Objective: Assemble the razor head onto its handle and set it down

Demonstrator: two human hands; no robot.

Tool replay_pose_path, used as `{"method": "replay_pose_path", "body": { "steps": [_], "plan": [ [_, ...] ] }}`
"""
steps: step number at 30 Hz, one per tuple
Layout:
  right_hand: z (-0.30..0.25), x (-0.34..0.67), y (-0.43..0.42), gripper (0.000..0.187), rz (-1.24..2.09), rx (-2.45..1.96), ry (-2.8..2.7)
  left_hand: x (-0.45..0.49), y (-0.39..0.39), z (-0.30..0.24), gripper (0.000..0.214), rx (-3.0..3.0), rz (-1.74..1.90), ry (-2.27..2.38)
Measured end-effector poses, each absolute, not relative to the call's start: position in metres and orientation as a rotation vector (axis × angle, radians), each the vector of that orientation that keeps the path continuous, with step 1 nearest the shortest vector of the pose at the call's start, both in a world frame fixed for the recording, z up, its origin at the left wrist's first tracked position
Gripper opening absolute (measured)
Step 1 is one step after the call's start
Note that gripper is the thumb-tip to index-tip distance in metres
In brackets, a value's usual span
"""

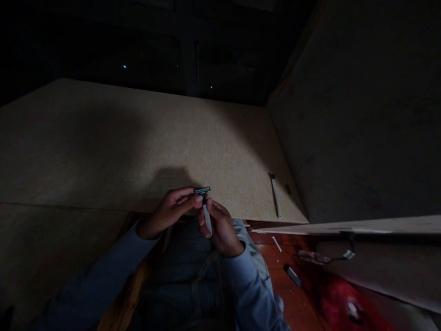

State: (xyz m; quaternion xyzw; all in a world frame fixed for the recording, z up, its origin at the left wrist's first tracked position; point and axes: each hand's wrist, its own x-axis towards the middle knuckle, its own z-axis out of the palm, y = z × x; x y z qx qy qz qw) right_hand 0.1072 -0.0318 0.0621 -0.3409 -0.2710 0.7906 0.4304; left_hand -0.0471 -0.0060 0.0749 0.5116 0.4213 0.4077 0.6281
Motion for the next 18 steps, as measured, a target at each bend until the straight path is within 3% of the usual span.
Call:
{"method": "replay_pose_path", "body": {
  "steps": [12, 15, 18],
  "plan": [
    [0.058, 0.114, -0.031, 0.058, 1.872, -0.954, -0.984, -0.045, -0.006, 0.069, 0.036, 0.995, 0.946, 0.911],
    [0.053, 0.134, -0.021, 0.055, 1.639, -1.067, -1.104, -0.045, -0.005, 0.069, 0.034, 0.888, 1.022, 0.885],
    [0.046, 0.174, -0.006, 0.044, 1.155, -1.326, -1.180, -0.046, -0.003, 0.071, 0.033, 0.783, 1.092, 0.836]
  ]
}}
